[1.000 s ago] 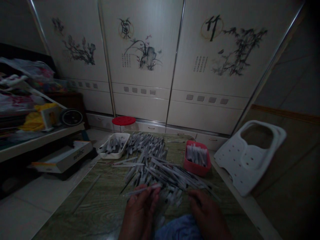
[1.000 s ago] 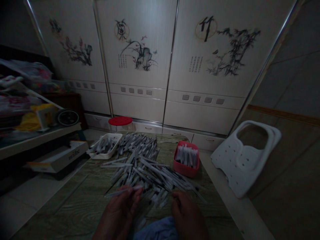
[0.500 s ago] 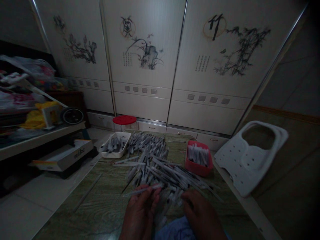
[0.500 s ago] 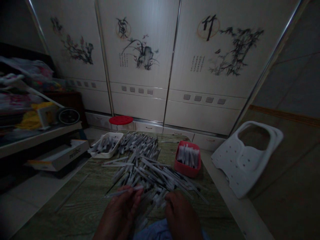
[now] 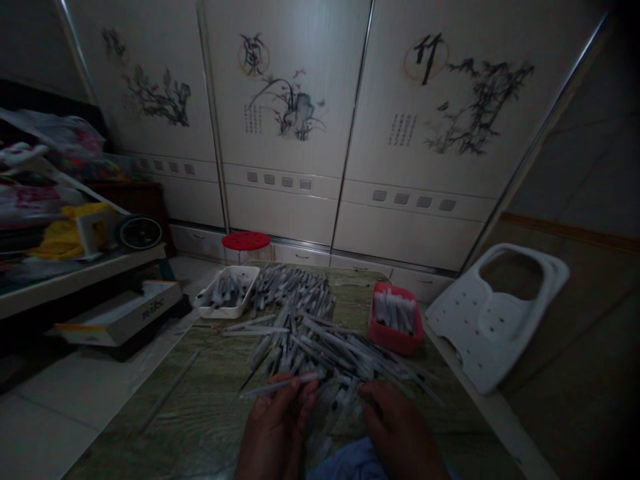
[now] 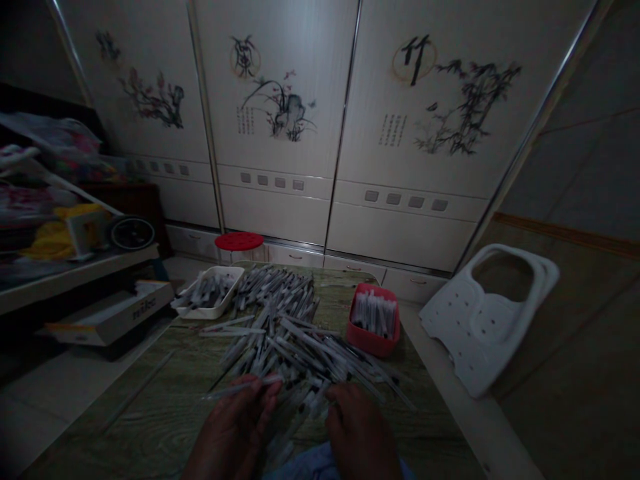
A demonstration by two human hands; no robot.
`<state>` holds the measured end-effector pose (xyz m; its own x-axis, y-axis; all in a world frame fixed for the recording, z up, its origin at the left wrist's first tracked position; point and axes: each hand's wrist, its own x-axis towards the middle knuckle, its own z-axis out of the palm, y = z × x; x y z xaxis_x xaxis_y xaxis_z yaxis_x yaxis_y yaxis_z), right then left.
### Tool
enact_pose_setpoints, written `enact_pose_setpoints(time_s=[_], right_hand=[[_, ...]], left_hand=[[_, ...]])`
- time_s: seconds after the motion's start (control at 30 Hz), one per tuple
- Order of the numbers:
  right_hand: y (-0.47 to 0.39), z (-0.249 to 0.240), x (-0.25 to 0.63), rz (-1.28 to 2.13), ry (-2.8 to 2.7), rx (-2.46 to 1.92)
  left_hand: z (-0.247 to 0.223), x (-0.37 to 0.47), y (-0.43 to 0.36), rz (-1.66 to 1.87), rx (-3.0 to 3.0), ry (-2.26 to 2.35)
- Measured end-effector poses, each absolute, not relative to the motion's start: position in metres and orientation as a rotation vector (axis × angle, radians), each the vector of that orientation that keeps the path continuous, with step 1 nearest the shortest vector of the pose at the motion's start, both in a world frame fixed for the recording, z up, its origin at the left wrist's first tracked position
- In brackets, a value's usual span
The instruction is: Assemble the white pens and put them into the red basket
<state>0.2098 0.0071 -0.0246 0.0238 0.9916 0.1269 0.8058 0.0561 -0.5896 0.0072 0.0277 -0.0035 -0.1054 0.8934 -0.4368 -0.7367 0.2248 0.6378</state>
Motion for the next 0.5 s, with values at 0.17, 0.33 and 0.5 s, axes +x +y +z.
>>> enact_pose_setpoints(time_s=[0.17,0.33,0.5], right_hand=[[0.008,-0.021,0.237,0.451,-1.703,-1.878],[0.011,-0.028,0.281,0.391,-1.519,-1.986],[0.007,-0.035,0.315,0.420,-1.450,-2.057]], left_hand=[[-0.004,0.005,0.029,1.385,0.219,0.935],[0.000,0.003,0.029,1.386,0.180,0.957],[-0.001,0.002,0.028,1.395,0.199,0.958]])
